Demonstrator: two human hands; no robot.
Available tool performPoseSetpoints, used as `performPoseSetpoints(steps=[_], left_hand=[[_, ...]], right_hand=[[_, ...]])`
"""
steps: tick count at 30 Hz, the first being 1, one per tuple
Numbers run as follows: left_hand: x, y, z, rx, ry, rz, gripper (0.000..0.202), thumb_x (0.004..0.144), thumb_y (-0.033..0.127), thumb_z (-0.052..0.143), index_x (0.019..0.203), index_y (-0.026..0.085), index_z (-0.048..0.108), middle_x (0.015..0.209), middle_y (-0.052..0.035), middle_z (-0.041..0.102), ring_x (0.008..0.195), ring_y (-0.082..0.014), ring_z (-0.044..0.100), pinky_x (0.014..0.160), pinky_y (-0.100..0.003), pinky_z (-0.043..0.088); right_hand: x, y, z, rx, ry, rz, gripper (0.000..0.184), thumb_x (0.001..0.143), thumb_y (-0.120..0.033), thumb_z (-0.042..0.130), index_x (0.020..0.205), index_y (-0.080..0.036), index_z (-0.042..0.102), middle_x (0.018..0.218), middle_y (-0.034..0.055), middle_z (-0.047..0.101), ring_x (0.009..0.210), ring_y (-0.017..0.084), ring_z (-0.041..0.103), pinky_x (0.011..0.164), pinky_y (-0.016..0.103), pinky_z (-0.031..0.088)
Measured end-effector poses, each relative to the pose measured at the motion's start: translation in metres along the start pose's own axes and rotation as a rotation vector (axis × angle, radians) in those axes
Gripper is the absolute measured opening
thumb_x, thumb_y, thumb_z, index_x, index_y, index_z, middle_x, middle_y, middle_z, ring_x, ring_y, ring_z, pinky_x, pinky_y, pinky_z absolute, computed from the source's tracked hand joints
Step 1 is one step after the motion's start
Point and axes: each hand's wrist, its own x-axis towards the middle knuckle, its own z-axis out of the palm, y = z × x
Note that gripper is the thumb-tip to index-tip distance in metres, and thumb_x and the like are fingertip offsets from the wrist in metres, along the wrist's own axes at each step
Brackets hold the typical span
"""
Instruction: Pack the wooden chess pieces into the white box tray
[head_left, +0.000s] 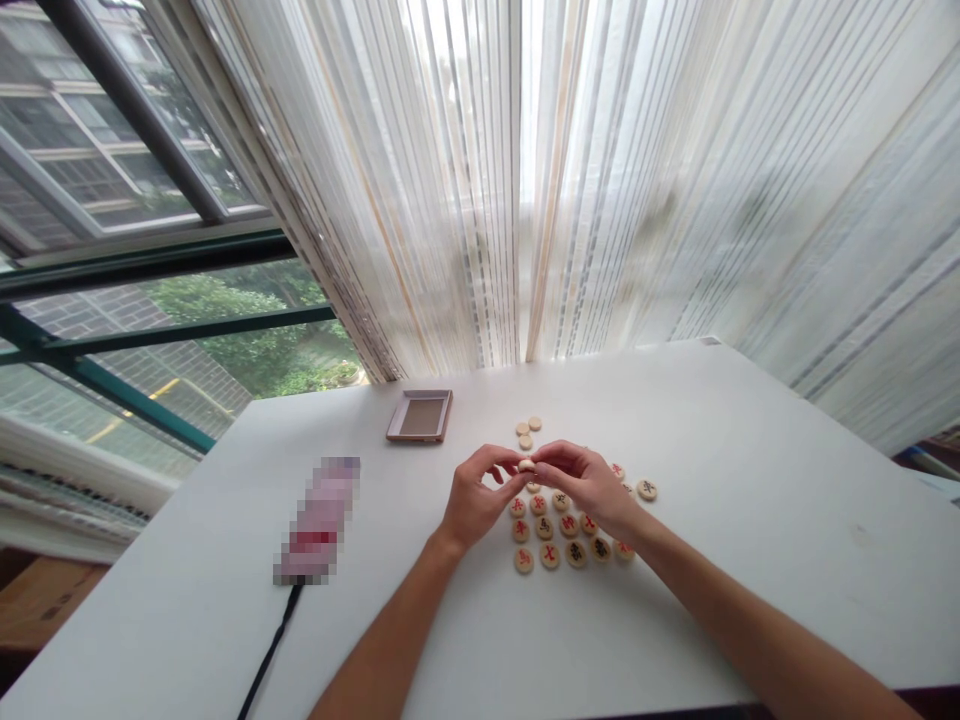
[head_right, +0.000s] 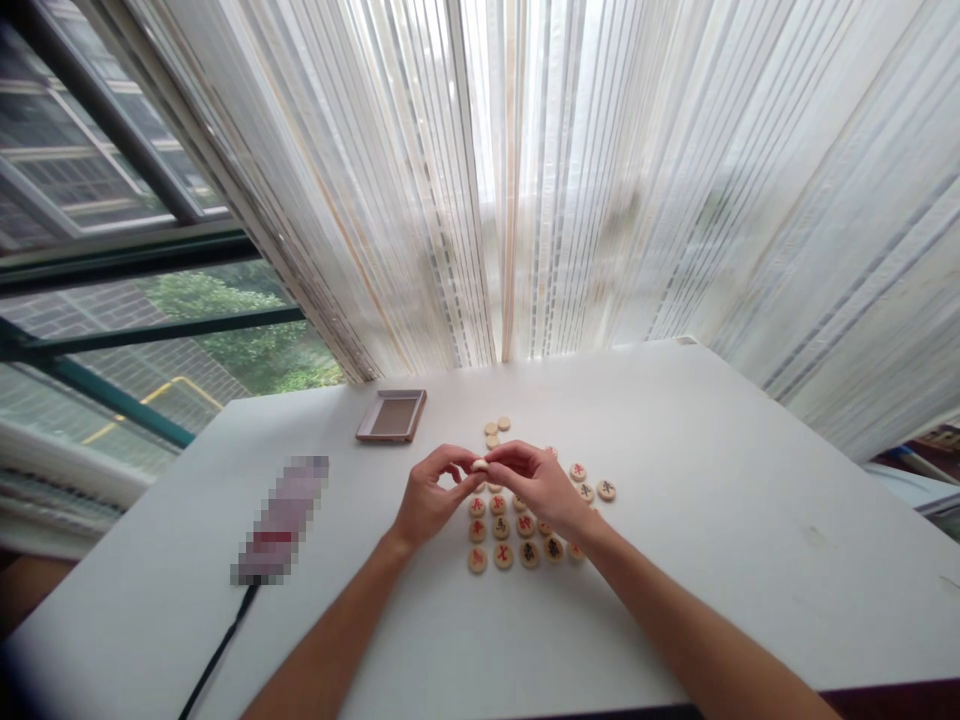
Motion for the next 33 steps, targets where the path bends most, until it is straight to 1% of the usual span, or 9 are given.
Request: performPoseSetpoints(steps=[4,6,9,12,15,19,22,27,33], left_hand=[[0.003,-0.01,0.0,-0.172,0.093,-0.162,0.018,0.083,0.031,0.077,0.095,0.019,0.072,0.093,-0.0055,0.075,0.086,-0.0182,0.07,0.072,-0.027,0.055],[0.005,-0.017,-0.002,-0.252,0.157,-0.23,0.023,0.083,0.033,0.077,0.099,0.019,0.069,0.093,-0.0062,0.076,0.086,-0.0187,0.073,0.072,-0.027,0.056],[0.009,-0.024,-0.007,-0.302,0.223,-0.258,0.031,0.085,0.035,0.075,0.109,0.019,0.064,0.096,-0.0069,0.078,0.086,-0.0194,0.075,0.068,-0.026,0.057],[0.011,-0.025,-0.009,-0.336,0.248,-0.277,0.033,0.083,0.036,0.076,0.109,0.017,0.067,0.093,-0.0069,0.078,0.083,-0.0206,0.076,0.066,-0.027,0.059],[0.01,-0.023,-0.007,-0.347,0.195,-0.311,0.034,0.083,0.038,0.076,0.108,0.014,0.071,0.091,-0.0079,0.079,0.085,-0.023,0.077,0.071,-0.033,0.063],[0.006,-0.018,-0.002,-0.379,0.061,-0.362,0.04,0.085,0.042,0.073,0.113,0.013,0.073,0.097,-0.0102,0.079,0.087,-0.0254,0.077,0.076,-0.039,0.066],[0.003,-0.015,0.0,-0.412,-0.035,-0.371,0.042,0.087,0.043,0.071,0.117,0.014,0.072,0.1,-0.0113,0.079,0.091,-0.027,0.077,0.079,-0.04,0.066],[0.001,-0.011,0.002,-0.424,-0.106,-0.385,0.044,0.085,0.042,0.074,0.12,0.015,0.071,0.108,-0.0107,0.078,0.097,-0.0275,0.075,0.085,-0.042,0.065],[0.0,-0.006,0.001,-0.467,-0.186,-0.385,0.042,0.084,0.038,0.076,0.119,0.015,0.07,0.11,-0.0116,0.077,0.1,-0.028,0.075,0.089,-0.044,0.063]], right_hand=[[-0.003,-0.008,0.0,-0.061,0.022,-0.06,0.023,0.093,-0.04,0.065,0.106,-0.022,0.072,0.103,0.0061,0.075,0.097,0.023,0.072,0.09,0.042,0.059],[-0.004,-0.01,-0.003,-0.17,0.097,-0.121,0.023,0.095,-0.04,0.063,0.106,-0.022,0.071,0.104,0.0069,0.075,0.097,0.024,0.072,0.086,0.04,0.06],[-0.005,-0.008,-0.012,-0.368,0.261,-0.233,0.02,0.095,-0.038,0.061,0.106,-0.023,0.07,0.101,0.0066,0.074,0.095,0.024,0.072,0.084,0.039,0.059],[-0.005,-0.003,-0.019,-0.522,0.353,-0.319,0.018,0.096,-0.036,0.059,0.105,-0.024,0.07,0.099,0.0059,0.074,0.093,0.023,0.071,0.083,0.039,0.059],[-0.005,-0.001,-0.019,-0.636,0.337,-0.377,0.017,0.097,-0.035,0.057,0.105,-0.026,0.069,0.098,0.006,0.073,0.089,0.024,0.07,0.08,0.04,0.058],[-0.008,-0.003,-0.014,-0.722,0.216,-0.437,0.016,0.096,-0.03,0.058,0.108,-0.028,0.068,0.099,0.0062,0.072,0.088,0.024,0.069,0.081,0.04,0.058],[-0.009,-0.002,-0.011,-0.762,0.138,-0.458,0.018,0.096,-0.026,0.059,0.111,-0.029,0.068,0.102,0.0063,0.071,0.092,0.023,0.068,0.083,0.039,0.057],[-0.007,0.004,-0.01,-0.77,0.064,-0.479,0.023,0.095,-0.024,0.06,0.116,-0.031,0.069,0.106,0.0052,0.07,0.096,0.021,0.068,0.087,0.036,0.056],[-0.007,0.005,-0.011,-0.739,0.039,-0.454,0.026,0.096,-0.025,0.058,0.119,-0.034,0.069,0.107,0.0053,0.07,0.094,0.02,0.069,0.083,0.034,0.059]])
